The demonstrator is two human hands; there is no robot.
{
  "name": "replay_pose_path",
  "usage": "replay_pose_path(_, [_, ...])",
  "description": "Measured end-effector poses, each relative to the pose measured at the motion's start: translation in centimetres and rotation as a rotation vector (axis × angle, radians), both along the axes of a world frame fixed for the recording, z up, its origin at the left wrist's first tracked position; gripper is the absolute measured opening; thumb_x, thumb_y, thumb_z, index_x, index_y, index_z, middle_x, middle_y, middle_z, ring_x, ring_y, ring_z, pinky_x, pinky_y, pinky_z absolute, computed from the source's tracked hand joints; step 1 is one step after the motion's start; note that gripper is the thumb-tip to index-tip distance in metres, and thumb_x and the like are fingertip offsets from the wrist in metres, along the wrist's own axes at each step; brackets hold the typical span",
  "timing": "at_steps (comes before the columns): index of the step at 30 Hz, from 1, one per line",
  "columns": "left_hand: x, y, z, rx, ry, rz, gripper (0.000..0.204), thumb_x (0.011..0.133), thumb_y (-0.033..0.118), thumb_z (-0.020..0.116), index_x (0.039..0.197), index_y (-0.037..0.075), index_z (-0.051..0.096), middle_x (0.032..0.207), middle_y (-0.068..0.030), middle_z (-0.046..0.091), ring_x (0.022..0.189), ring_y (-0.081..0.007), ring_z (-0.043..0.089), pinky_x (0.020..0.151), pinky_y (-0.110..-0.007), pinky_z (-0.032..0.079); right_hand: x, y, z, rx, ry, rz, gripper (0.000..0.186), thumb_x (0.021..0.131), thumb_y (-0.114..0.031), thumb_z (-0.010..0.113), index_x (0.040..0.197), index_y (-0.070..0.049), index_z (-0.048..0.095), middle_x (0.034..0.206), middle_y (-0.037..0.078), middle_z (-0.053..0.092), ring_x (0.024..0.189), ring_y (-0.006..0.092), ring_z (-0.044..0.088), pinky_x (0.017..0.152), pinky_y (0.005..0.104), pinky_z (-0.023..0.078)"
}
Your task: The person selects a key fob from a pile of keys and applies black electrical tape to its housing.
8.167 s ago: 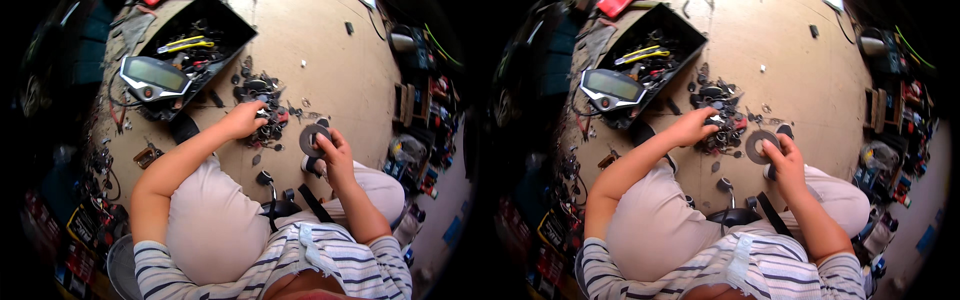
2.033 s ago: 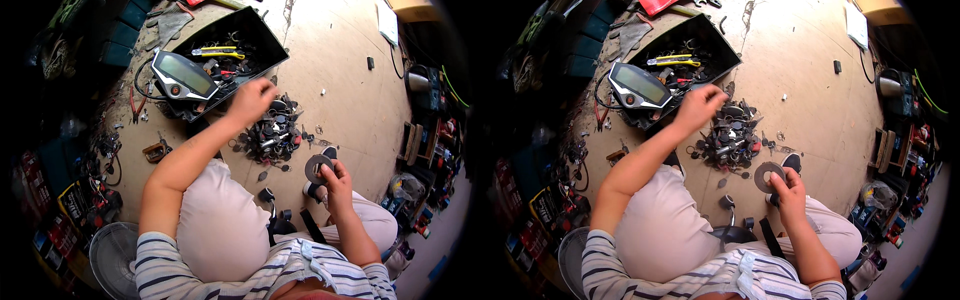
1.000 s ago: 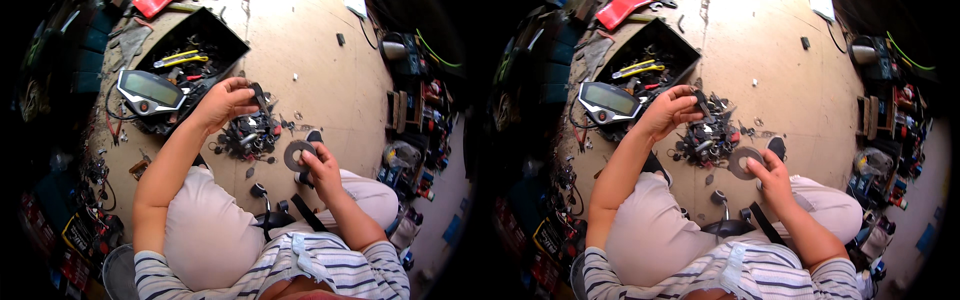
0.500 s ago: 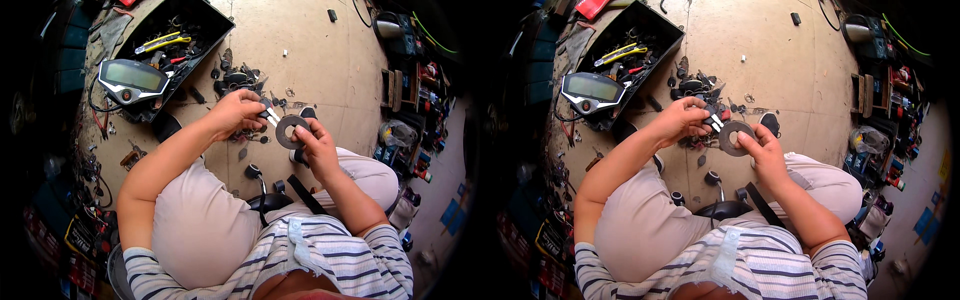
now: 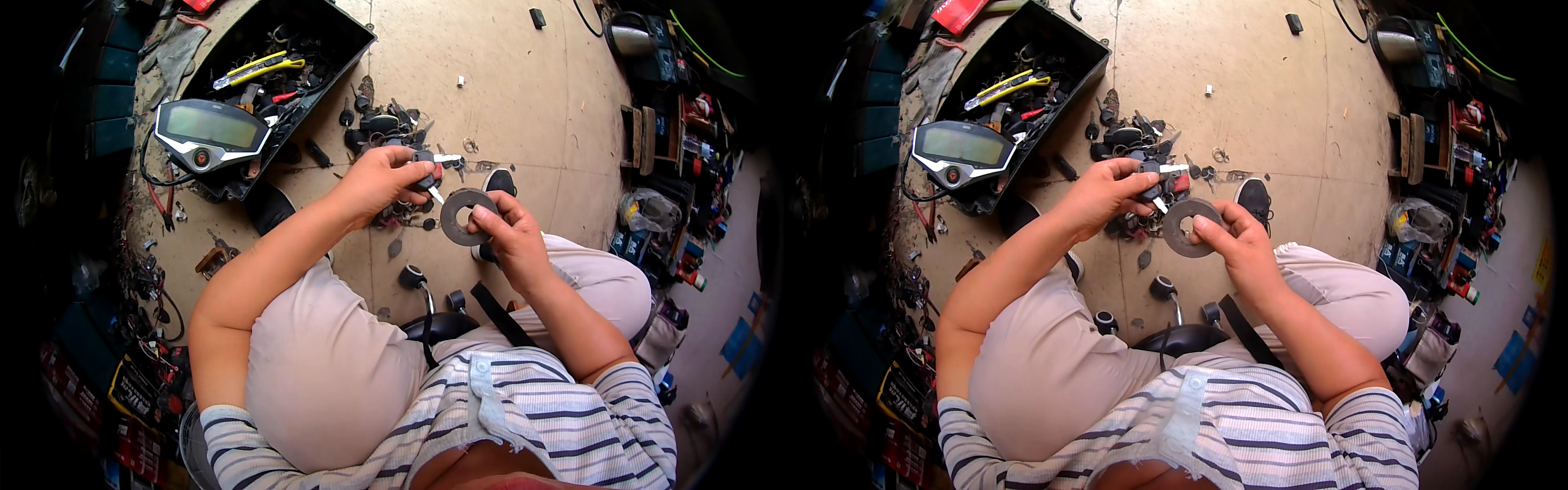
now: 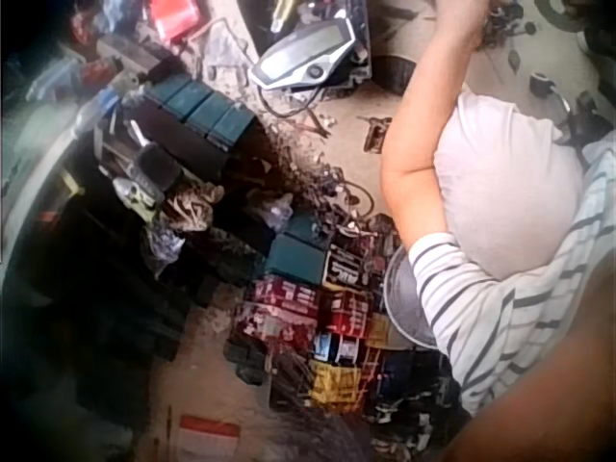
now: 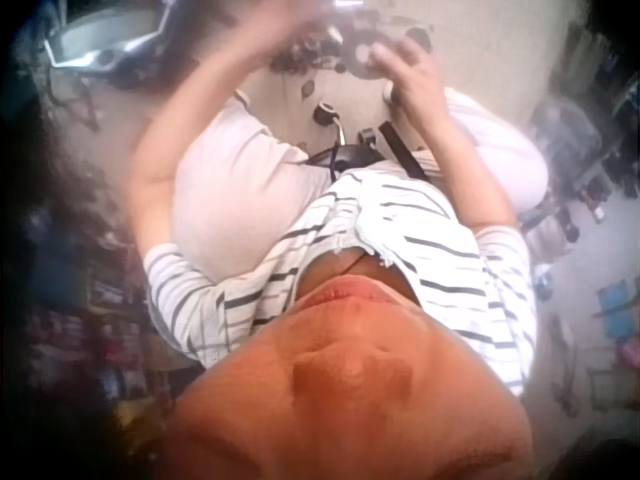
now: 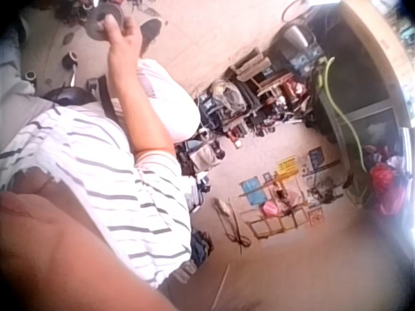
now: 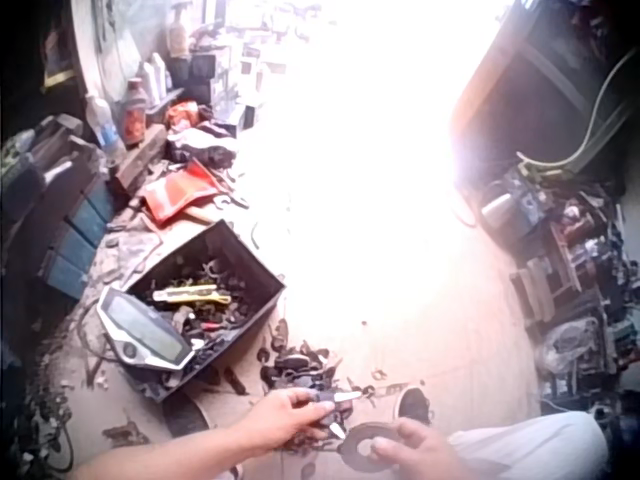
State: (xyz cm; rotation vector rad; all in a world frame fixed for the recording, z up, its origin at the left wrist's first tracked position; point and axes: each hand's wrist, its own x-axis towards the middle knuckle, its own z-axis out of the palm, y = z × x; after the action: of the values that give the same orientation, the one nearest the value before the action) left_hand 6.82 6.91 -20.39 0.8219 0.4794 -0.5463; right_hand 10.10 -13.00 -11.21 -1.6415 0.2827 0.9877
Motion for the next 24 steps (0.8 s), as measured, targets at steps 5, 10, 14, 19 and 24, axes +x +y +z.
replay_pose_path(5, [0.2, 0.0, -0.7, 0.070, 0.043, 0.050, 0.024, 0.090, 0.015, 0.059, 0.103, -0.004, 0.061, 0.094, -0.0068, 0.065, 0.078, -0.0114, 0.064, 0.065, -0.022, 0.055, 0.1, 0.0, 0.6, -0.075, 0.005, 0.000, 0.013, 0.090, -0.019, 0.059, 0.092, -0.006, 0.056, 0.079, 0.000, 0.057, 0.073, 0.0063, 0.051, 0.068, 0.0198, 0.039])
replay_pose_path(10, [-0.9, 0.5, -5.0, 0.329, 0.002, 0.033, 0.025, 0.090, 0.015, 0.059, 0.104, -0.006, 0.060, 0.089, -0.0075, 0.065, 0.070, -0.0115, 0.063, 0.061, -0.023, 0.053, -0.2, -0.2, 0.2, -0.080, 0.002, 0.040, 0.013, 0.090, -0.020, 0.060, 0.092, -0.007, 0.057, 0.078, 0.000, 0.058, 0.072, 0.0056, 0.051, 0.065, 0.0195, 0.038])
replay_pose_path(14, [-1.5, -0.4, -6.0, 0.262, -0.058, -0.136, 0.027, 0.089, 0.014, 0.061, 0.107, -0.006, 0.059, 0.086, -0.0075, 0.065, 0.068, -0.0109, 0.063, 0.058, -0.022, 0.052, -0.8, -0.4, -0.3, -0.085, 0.000, 0.058, 0.013, 0.089, -0.019, 0.060, 0.092, -0.007, 0.057, 0.078, 0.000, 0.058, 0.071, 0.0060, 0.051, 0.064, 0.0192, 0.038])
replay_pose_path(19, [-0.9, 1.2, -5.7, 0.927, -0.426, -0.046, 0.035, 0.084, 0.018, 0.066, 0.114, 0.001, 0.059, 0.094, -0.0091, 0.065, 0.076, -0.0125, 0.063, 0.065, -0.026, 0.051, -1.0, -0.9, -0.5, -0.108, 0.024, 0.036, 0.014, 0.088, -0.017, 0.061, 0.095, -0.006, 0.057, 0.078, 0.001, 0.057, 0.071, 0.0065, 0.051, 0.063, 0.0188, 0.040])
replay_pose_path(24, [-1.0, 8.9, -3.4, 1.373, -0.353, 0.468, 0.027, 0.082, 0.016, 0.066, 0.106, 0.005, 0.062, 0.098, -0.0094, 0.063, 0.084, -0.0182, 0.061, 0.075, -0.031, 0.049, -1.1, -1.1, -0.3, -0.094, 0.075, 0.025, 0.013, 0.089, -0.017, 0.061, 0.092, -0.006, 0.057, 0.080, 0.001, 0.060, 0.077, 0.0078, 0.054, 0.075, 0.0225, 0.042])
